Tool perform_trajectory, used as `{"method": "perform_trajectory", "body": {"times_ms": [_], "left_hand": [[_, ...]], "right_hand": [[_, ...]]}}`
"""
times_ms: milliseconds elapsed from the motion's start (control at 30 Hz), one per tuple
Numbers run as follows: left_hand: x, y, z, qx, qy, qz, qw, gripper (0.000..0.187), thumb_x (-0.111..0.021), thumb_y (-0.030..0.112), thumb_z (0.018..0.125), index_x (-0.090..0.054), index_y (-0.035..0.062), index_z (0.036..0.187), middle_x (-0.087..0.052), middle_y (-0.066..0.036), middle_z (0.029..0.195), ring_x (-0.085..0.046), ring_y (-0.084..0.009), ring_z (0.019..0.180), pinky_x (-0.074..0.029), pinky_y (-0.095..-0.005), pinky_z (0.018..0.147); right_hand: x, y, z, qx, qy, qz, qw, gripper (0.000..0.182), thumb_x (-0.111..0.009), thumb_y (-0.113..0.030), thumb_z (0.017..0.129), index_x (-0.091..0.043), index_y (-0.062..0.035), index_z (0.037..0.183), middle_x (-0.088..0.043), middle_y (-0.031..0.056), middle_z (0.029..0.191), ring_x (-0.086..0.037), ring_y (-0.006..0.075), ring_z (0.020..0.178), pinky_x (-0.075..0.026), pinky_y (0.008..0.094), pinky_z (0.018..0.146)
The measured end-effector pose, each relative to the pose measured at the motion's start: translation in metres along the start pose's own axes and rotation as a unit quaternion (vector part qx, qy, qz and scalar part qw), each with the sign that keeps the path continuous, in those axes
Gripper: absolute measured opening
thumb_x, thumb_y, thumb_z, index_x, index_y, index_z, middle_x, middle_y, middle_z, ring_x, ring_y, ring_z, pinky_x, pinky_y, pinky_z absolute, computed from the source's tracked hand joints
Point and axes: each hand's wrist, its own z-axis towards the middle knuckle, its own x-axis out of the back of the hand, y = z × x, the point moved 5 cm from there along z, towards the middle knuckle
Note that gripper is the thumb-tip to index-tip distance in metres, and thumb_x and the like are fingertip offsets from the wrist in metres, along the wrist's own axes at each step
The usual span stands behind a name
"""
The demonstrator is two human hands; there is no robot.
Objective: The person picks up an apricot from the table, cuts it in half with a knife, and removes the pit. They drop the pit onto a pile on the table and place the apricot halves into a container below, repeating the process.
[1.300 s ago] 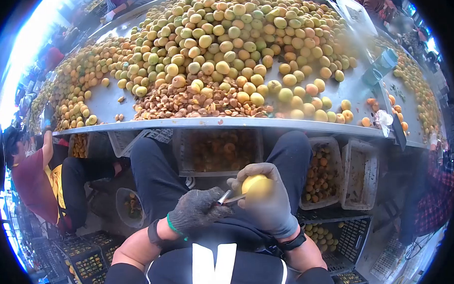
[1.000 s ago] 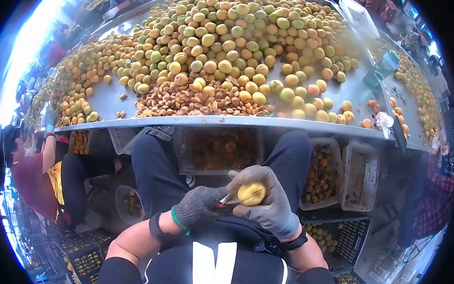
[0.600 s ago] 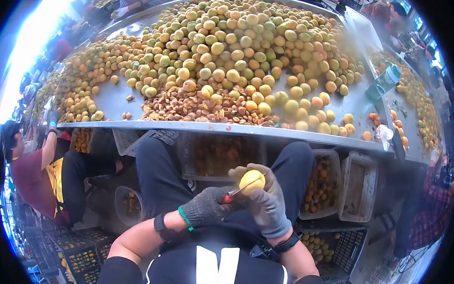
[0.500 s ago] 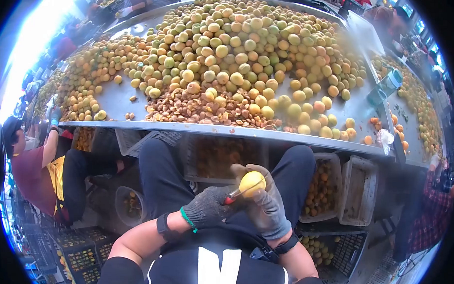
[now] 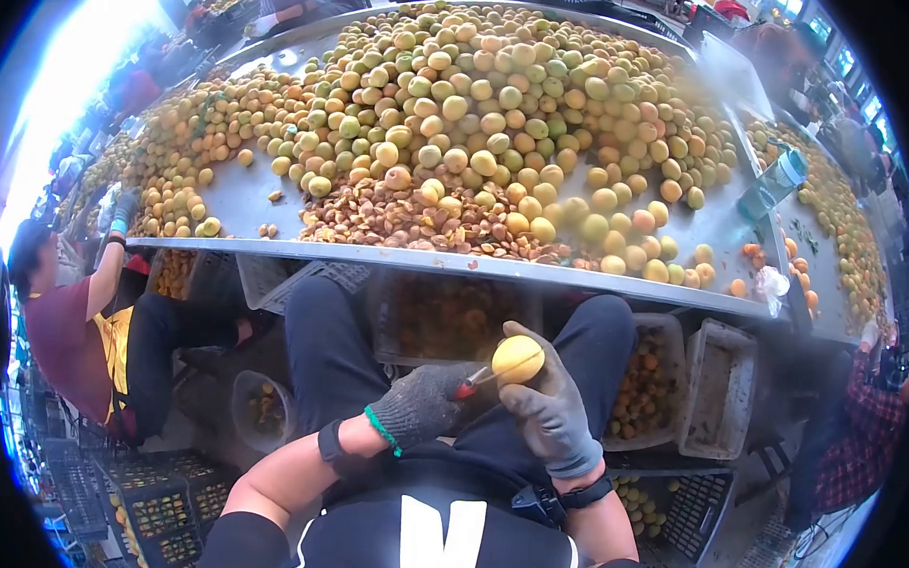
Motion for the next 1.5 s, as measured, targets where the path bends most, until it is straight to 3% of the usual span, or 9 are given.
{"method": "perform_trajectory", "body": {"times_ms": [133, 300, 433, 500, 733, 967, 1167, 1367, 1500], "left_hand": [[-0.008, 0.003, 0.004, -0.014, 0.016, -0.044, 0.999, 0.043, -0.062, 0.010, 0.082, -0.057, 0.0136, 0.125, -0.067, -0.017, 0.100, -0.064, -0.0365, 0.092, -0.051, -0.0437, 0.078], [-0.011, -0.001, 0.003, -0.026, 0.030, -0.007, 0.999, 0.038, -0.064, 0.014, 0.083, -0.059, 0.0132, 0.121, -0.067, -0.017, 0.100, -0.064, -0.0366, 0.091, -0.051, -0.0432, 0.076], [-0.007, -0.004, 0.001, -0.024, 0.047, -0.008, 0.999, 0.033, -0.065, 0.016, 0.084, -0.062, 0.0115, 0.117, -0.066, -0.017, 0.104, -0.063, -0.0375, 0.096, -0.050, -0.0409, 0.081], [-0.008, -0.005, 0.000, -0.022, 0.052, -0.027, 0.998, 0.033, -0.065, 0.017, 0.084, -0.061, 0.0121, 0.117, -0.067, -0.017, 0.104, -0.063, -0.0375, 0.095, -0.051, -0.0411, 0.080], [0.000, 0.003, -0.006, -0.055, 0.073, 0.024, 0.996, 0.032, -0.064, 0.020, 0.086, -0.061, 0.0145, 0.118, -0.067, -0.016, 0.104, -0.063, -0.0363, 0.095, -0.051, -0.0416, 0.078], [-0.012, -0.008, -0.010, -0.102, 0.077, 0.001, 0.992, 0.035, -0.065, 0.020, 0.085, -0.060, 0.0140, 0.119, -0.067, -0.015, 0.103, -0.064, -0.0365, 0.094, -0.052, -0.0416, 0.076], [-0.002, -0.011, -0.002, -0.107, 0.085, 0.056, 0.989, 0.036, -0.066, 0.020, 0.084, -0.059, 0.0136, 0.119, -0.067, -0.017, 0.098, -0.064, -0.0373, 0.091, -0.052, -0.0431, 0.074], [-0.023, -0.039, 0.001, -0.081, 0.073, -0.011, 0.994, 0.028, -0.067, 0.019, 0.085, -0.062, 0.0072, 0.110, -0.067, -0.015, 0.090, -0.067, -0.0304, 0.080, -0.051, -0.0369, 0.070], [-0.003, -0.012, -0.010, -0.091, 0.046, -0.159, 0.982, 0.024, -0.069, 0.012, 0.085, -0.063, 0.0051, 0.107, -0.067, -0.011, 0.088, -0.065, -0.0238, 0.081, -0.050, -0.0326, 0.073]], "right_hand": [[0.012, 0.000, -0.004, 0.101, 0.075, -0.127, 0.984, 0.056, -0.072, -0.014, 0.086, -0.044, -0.0046, 0.133, -0.060, 0.0060, 0.106, -0.059, 0.0080, 0.087, -0.046, 0.0169, 0.072], [0.008, 0.011, -0.004, -0.041, 0.026, 0.072, 0.996, 0.047, -0.069, -0.018, 0.089, -0.049, -0.0041, 0.129, -0.062, 0.0069, 0.105, -0.058, 0.0102, 0.092, -0.046, 0.0189, 0.077], [0.003, 0.011, 0.000, 0.019, 0.009, -0.045, 0.999, 0.049, -0.069, -0.019, 0.088, -0.048, -0.0026, 0.130, -0.061, 0.0084, 0.108, -0.058, 0.0103, 0.092, -0.045, 0.0173, 0.075], [0.004, 0.006, -0.005, 0.156, 0.103, -0.212, 0.959, 0.051, -0.071, -0.022, 0.087, -0.049, -0.0019, 0.129, -0.063, 0.0073, 0.102, -0.058, 0.0088, 0.079, -0.045, 0.0165, 0.067], [0.001, 0.009, -0.011, -0.030, 0.012, -0.029, 0.999, 0.049, -0.066, -0.036, 0.091, -0.053, -0.0030, 0.125, -0.064, 0.0033, 0.089, -0.051, 0.0046, 0.059, -0.041, 0.0178, 0.052], [-0.006, 0.006, -0.011, 0.102, 0.014, -0.232, 0.967, 0.048, -0.063, -0.038, 0.093, -0.053, -0.0035, 0.125, -0.062, 0.0004, 0.083, -0.046, 0.0028, 0.054, -0.035, 0.0170, 0.048], [-0.004, 0.033, -0.011, -0.074, -0.025, 0.045, 0.996, 0.055, -0.052, -0.053, 0.094, -0.056, -0.0042, 0.120, -0.052, -0.0029, 0.069, -0.031, 0.0016, 0.044, -0.020, 0.0179, 0.042], [0.007, 0.019, -0.004, 0.149, 0.042, -0.175, 0.972, 0.052, -0.051, -0.050, 0.096, -0.056, -0.0039, 0.120, -0.055, -0.0013, 0.074, -0.037, 0.0032, 0.048, -0.027, 0.0174, 0.045], [0.013, 0.018, -0.002, 0.049, 0.045, -0.094, 0.993, 0.052, -0.052, -0.049, 0.095, -0.055, -0.0040, 0.121, -0.057, 0.0013, 0.083, -0.046, 0.0061, 0.057, -0.035, 0.0199, 0.050]]}}
